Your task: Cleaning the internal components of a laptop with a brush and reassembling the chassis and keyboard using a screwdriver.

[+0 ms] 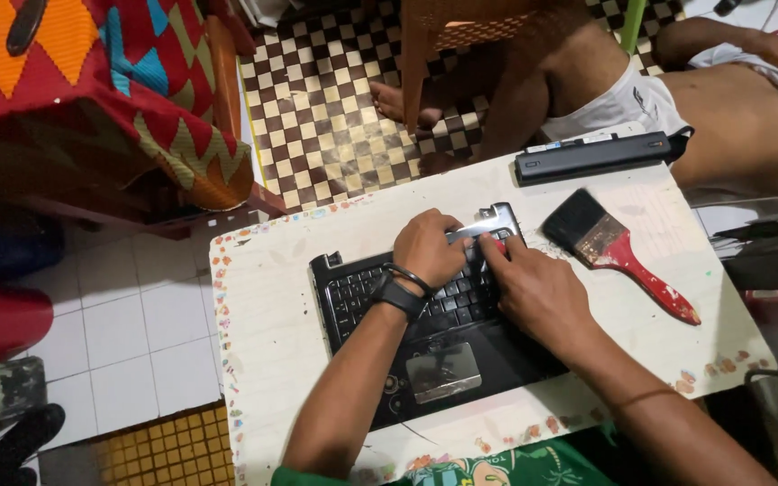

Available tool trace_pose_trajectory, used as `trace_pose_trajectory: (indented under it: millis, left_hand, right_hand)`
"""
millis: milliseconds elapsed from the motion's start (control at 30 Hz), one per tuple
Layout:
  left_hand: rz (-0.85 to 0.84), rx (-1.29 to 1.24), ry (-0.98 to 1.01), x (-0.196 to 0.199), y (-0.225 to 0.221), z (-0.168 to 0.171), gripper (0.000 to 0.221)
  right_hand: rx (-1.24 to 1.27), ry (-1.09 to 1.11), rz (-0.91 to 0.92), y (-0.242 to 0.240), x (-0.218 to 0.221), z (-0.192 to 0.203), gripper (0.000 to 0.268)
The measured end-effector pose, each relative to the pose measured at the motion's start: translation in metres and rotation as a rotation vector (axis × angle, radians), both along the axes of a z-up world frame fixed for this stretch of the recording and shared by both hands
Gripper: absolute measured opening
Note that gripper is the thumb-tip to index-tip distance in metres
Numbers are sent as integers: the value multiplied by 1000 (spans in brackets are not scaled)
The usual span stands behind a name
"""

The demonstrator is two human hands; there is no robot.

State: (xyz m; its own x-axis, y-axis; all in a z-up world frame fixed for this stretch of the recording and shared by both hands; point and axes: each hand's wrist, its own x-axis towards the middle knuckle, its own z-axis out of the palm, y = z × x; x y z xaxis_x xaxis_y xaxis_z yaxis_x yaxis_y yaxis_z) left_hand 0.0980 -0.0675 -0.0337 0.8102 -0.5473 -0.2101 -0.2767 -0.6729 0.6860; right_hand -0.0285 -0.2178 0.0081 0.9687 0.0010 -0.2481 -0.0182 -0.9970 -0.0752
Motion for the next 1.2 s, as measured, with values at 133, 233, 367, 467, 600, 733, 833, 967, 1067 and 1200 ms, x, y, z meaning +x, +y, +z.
trace_pose_trajectory:
  millis: [133, 233, 367, 467, 600, 733, 833, 967, 1067, 1200]
  left_hand:
    - [-39, -14, -16, -1, 2, 8, 30]
    - [-91, -7, -18, -4, 10, 19, 33]
    - [-135, 132, -38, 5, 34, 29, 36]
    - [-111, 179, 16, 8, 52, 38, 37]
    - [-9, 85, 148, 6, 60, 46, 33]
    - [3, 89, 145, 11, 60, 39, 31]
    - [-2, 106, 165, 14, 58, 39, 28]
    - [-5, 134, 147, 13, 59, 35, 29]
    - [-18, 101, 144, 12, 62, 38, 31]
    - [-49, 8, 158, 11, 70, 42, 36]
  right_hand:
    - [31, -30, 4, 4, -3, 2, 73]
    - [24, -79, -29, 6, -6, -2, 67]
    - [82, -104, -94, 13, -7, 16, 64]
    - [135, -58, -99, 21, 0, 21, 69]
    - [157, -85, -21, 32, 5, 8, 67]
    - [143, -147, 11, 36, 6, -5, 67]
    - [149, -158, 48, 37, 6, -11, 75]
    - [81, -233, 100, 48, 3, -2, 57]
    - [131, -96, -9, 45, 7, 4, 57]
    - [192, -84, -106, 46, 10, 25, 49]
